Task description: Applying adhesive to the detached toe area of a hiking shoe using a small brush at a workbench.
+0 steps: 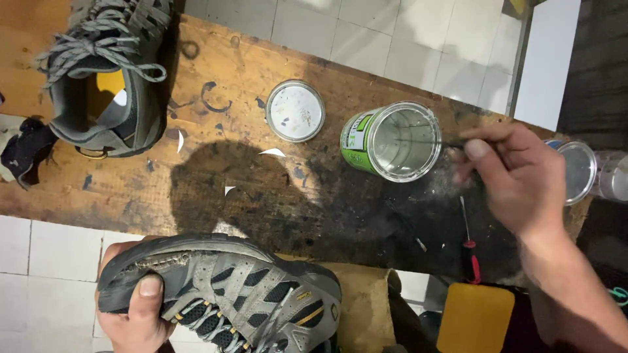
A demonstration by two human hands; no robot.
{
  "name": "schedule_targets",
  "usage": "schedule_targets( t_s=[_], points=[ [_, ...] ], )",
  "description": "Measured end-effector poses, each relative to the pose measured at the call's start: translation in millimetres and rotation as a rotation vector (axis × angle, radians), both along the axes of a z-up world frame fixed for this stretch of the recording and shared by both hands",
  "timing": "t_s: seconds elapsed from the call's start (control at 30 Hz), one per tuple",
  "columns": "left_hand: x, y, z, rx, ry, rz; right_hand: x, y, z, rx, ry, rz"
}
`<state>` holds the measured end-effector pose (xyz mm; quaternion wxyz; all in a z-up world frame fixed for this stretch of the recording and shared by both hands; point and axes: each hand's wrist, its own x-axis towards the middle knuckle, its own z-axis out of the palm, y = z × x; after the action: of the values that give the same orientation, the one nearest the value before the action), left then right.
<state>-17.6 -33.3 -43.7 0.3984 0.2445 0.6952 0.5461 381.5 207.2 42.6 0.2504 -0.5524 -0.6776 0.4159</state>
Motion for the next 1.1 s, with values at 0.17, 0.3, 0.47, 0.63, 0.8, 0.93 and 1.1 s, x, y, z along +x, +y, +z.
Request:
schedule_targets(
  t_s=[0.17,0.3,0.47,0.63,0.8,0.93,1.1],
  points=[
    [-0.3,2.1,-5.3,0.074,-0.108,0.033,18.2,-24.0,-17.8,-0.471,0.840,-0.150],
    [-5.3,-1.2,-5.3,0.078,-0.059,0.001,0.2,-46.7,-16.8,-0.566,1.077,-0.021],
    [-3.5,-0.1,6.2,0.160,-0.087,0.013,-10.7,-73.2,-13.2,-0.472,0.765,-0.053],
    [-7.8,-16.1,16.0,0.211,-0.068,0.051,-31.1,-88.3,-14.4,-0.456,0.807,0.068],
    [-5.1,-31.3,30.7,0.254,0.009,0.074,-50.6,-98.4,-11.8,-0.342,0.735,0.132],
    [-5.6,-47.0,35.6,0.259,0.034,0.124,-64.1,-98.1,7.1,-0.272,0.708,0.302],
    [-8.0,-60.0,37.1,0.315,0.087,0.117,-71.7,-100.2,7.4,-0.105,0.369,0.299]
  ],
)
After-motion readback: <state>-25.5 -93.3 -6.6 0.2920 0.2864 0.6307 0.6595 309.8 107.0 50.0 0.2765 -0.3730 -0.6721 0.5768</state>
